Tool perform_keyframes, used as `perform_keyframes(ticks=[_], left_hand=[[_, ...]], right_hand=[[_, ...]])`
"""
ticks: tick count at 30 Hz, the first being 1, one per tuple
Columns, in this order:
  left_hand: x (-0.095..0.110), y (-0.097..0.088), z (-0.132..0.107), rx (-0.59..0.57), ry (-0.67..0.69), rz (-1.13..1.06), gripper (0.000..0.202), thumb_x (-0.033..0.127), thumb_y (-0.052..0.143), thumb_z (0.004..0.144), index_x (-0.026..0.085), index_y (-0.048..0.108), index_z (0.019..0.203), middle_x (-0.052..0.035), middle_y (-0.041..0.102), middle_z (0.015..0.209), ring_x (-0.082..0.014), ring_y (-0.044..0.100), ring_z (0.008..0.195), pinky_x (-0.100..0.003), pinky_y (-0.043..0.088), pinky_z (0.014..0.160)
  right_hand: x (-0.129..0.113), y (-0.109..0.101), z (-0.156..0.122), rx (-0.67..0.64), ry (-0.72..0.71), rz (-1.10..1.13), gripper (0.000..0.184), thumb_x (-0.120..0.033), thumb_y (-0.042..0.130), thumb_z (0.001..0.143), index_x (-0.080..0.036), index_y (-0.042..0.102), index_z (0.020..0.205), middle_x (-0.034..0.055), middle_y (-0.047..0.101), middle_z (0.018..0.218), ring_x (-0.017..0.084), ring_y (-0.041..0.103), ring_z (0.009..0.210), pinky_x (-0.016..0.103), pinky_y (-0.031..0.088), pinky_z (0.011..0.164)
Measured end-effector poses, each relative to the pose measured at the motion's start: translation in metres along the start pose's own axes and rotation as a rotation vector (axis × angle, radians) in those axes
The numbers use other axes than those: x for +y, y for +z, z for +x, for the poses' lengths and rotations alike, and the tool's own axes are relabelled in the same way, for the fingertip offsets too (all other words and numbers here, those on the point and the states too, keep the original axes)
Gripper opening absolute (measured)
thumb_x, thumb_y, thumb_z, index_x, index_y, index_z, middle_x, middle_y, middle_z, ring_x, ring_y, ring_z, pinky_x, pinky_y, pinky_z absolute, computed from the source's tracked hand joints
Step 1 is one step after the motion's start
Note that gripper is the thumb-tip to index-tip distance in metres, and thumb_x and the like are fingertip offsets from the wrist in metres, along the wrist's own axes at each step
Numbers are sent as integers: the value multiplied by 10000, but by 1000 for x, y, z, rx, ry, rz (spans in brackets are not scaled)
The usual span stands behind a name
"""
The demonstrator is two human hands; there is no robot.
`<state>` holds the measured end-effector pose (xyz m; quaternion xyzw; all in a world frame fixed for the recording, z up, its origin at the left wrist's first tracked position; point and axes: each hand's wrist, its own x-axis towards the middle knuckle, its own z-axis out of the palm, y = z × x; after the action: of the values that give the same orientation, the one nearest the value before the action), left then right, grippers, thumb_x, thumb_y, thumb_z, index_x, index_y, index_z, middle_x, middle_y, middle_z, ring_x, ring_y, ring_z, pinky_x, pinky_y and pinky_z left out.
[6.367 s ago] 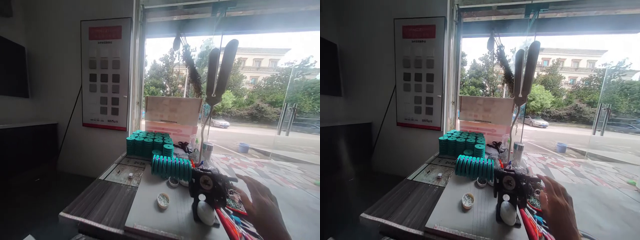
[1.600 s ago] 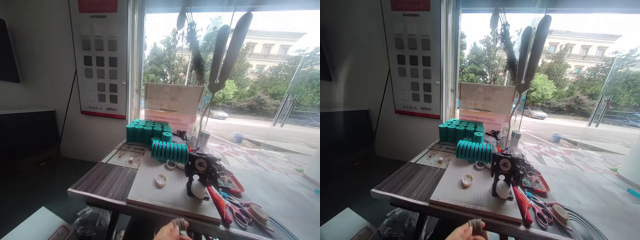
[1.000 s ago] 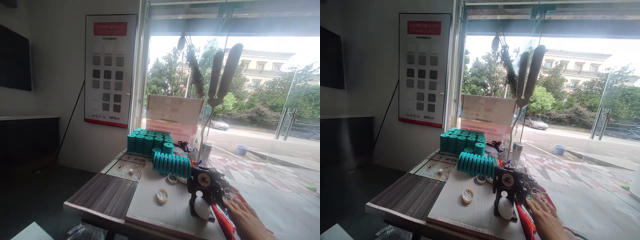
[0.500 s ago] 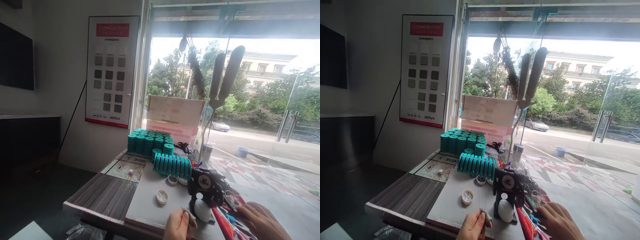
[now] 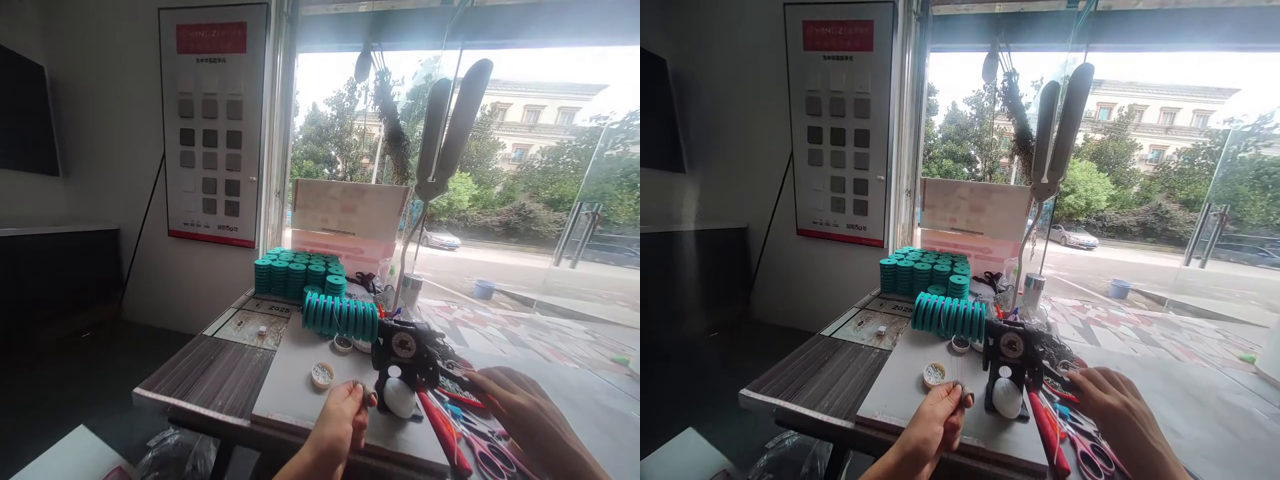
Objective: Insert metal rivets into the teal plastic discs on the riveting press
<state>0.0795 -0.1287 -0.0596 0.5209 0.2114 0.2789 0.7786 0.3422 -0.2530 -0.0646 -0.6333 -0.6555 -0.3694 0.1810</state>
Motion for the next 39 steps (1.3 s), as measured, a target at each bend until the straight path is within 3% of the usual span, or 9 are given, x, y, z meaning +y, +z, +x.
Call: perform_keyframes(ticks=[5,10,18,25,32,39], left_hand=[[-11,-2,-6,-43,-39,-32,590,704,602,501,163,467,696,132,225,346,-17,99,294,-252,36,360],[-4,-3,-10,-42,-63,-82,555,649,637,516,155,475,711,128,234,373,-18,123,329,-236,66,392],[-2,-1,-7,-71,-84,-67,515,592,644,547,140,473,727,109,321,389,-14,194,328,-222,102,399],[1,-1,-1,-72,-43,-54,494,591,633,563,149,466,708,53,474,398,-57,386,335,-197,290,391],[14,-1,13,-101,-19,-39,511,603,648,532,153,460,686,12,544,421,-101,479,362,-217,346,421],[-7,-1,4,-51,-64,-84,530,627,625,537,161,448,716,32,532,426,-79,457,353,-199,351,400]], right_hand=[[5,4,1,-5,-22,-39,368,-425,325,888,-235,624,988,79,642,875,209,579,770,319,456,641],[20,9,18,28,-26,-100,387,-368,287,915,-211,640,887,77,641,803,204,573,724,317,432,622],[25,2,32,-94,10,-41,415,-416,282,911,-218,642,858,73,638,791,201,554,718,315,404,624],[29,4,40,-145,8,-48,553,-479,157,911,-196,629,855,72,619,746,197,537,703,315,408,616],[37,16,49,-149,20,-21,497,-415,201,923,-194,637,834,80,621,728,196,541,683,323,426,609],[30,20,42,-120,38,-43,349,-294,300,907,-191,633,898,76,643,756,222,561,708,350,452,603]])
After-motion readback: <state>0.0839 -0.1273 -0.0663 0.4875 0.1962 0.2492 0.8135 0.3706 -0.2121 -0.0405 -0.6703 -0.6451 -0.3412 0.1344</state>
